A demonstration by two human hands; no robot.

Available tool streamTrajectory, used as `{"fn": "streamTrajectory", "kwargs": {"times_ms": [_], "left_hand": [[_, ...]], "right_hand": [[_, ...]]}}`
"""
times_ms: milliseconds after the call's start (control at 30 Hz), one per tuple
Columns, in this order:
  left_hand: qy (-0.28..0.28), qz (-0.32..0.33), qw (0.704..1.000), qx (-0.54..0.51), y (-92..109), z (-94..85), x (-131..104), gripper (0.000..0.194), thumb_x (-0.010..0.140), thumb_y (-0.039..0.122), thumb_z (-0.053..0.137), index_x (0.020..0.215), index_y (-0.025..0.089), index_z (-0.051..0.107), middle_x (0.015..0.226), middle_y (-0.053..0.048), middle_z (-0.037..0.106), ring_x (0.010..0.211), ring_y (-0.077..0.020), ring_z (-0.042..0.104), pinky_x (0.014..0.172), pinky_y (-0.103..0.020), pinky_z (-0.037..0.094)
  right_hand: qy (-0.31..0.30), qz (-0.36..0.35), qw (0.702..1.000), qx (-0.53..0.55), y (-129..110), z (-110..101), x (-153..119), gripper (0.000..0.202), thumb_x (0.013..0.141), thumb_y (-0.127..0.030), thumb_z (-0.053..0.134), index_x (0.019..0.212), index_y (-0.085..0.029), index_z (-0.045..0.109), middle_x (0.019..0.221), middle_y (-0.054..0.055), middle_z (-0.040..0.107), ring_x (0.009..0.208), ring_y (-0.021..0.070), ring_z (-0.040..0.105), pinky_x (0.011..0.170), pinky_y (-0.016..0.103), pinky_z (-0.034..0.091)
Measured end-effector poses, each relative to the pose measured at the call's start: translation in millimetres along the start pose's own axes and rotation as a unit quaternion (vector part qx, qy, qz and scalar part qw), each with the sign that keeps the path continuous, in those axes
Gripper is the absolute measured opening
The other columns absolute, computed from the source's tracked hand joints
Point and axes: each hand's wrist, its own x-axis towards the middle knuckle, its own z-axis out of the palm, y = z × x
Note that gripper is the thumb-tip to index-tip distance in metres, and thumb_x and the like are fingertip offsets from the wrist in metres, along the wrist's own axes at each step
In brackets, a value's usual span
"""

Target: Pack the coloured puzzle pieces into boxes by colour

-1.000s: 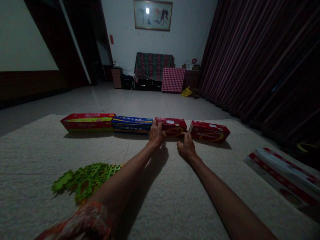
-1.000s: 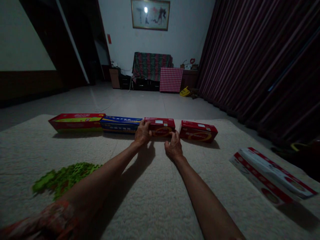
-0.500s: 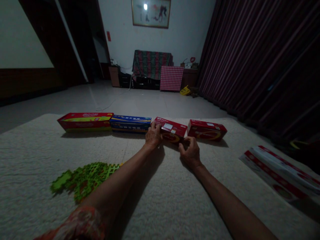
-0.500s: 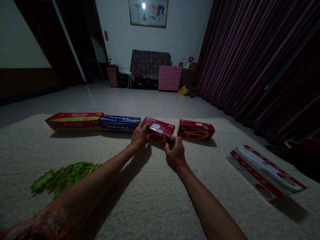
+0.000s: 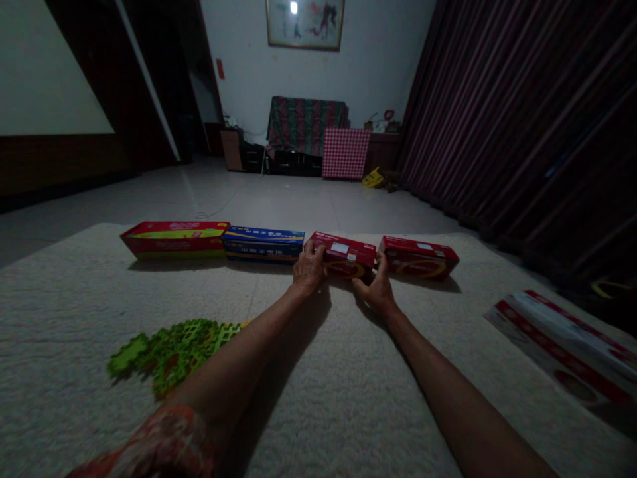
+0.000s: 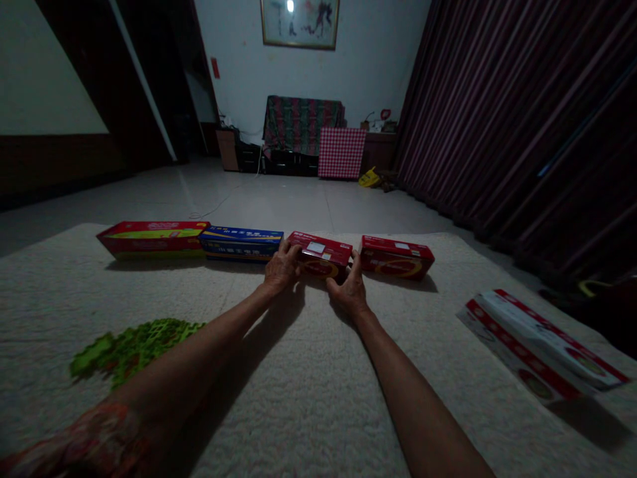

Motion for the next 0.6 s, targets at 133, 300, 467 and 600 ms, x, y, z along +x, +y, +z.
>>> {"fn": "streamTrajectory", "kwargs": {"times_ms": [133, 300, 467, 600], "left_hand": [[0.007, 0.001, 1.000, -0.016, 0, 0.9, -2, 0.043, 0.087, 0.018, 0.060, 0.129, 0.028, 0.059, 0.152, -0.007, 0.047, 0.116, -0.0266, 0.062, 0.090, -0.038, 0.057], [0.008, 0.008, 1.000, -0.027, -1, 1.4, -5, 0.046, 0.086, 0.016, 0.059, 0.131, 0.025, 0.057, 0.153, -0.010, 0.045, 0.117, -0.0270, 0.061, 0.090, -0.037, 0.057], [-0.001, -0.011, 1.000, -0.015, 1, -3.0, -7, 0.042, 0.088, 0.015, 0.055, 0.130, 0.022, 0.057, 0.151, -0.012, 0.047, 0.118, -0.0269, 0.062, 0.091, -0.037, 0.057], [0.003, -0.011, 1.000, -0.014, 0, -5.0, -7, 0.037, 0.090, 0.016, 0.053, 0.127, 0.024, 0.059, 0.150, -0.010, 0.048, 0.117, -0.0263, 0.063, 0.091, -0.037, 0.057]], "right_hand": [[0.035, 0.017, 0.999, -0.021, 10, -1, 6, 0.098, 0.064, -0.044, 0.073, 0.149, -0.022, 0.030, 0.143, 0.019, 0.045, 0.130, 0.0367, 0.051, 0.107, 0.056, 0.045], [0.036, 0.019, 0.999, -0.011, 21, 1, 10, 0.083, 0.062, -0.043, 0.072, 0.136, -0.021, 0.042, 0.142, 0.018, 0.044, 0.131, 0.0352, 0.050, 0.112, 0.055, 0.041], [0.022, 0.007, 0.998, 0.061, 21, 3, 9, 0.081, 0.064, -0.045, 0.074, 0.132, -0.023, 0.036, 0.149, 0.020, 0.043, 0.137, 0.0338, 0.046, 0.116, 0.057, 0.034], [0.006, 0.025, 0.997, 0.079, 21, 1, 9, 0.080, 0.061, -0.049, 0.079, 0.125, -0.024, 0.038, 0.139, 0.018, 0.052, 0.129, 0.0322, 0.052, 0.111, 0.056, 0.040]]}}
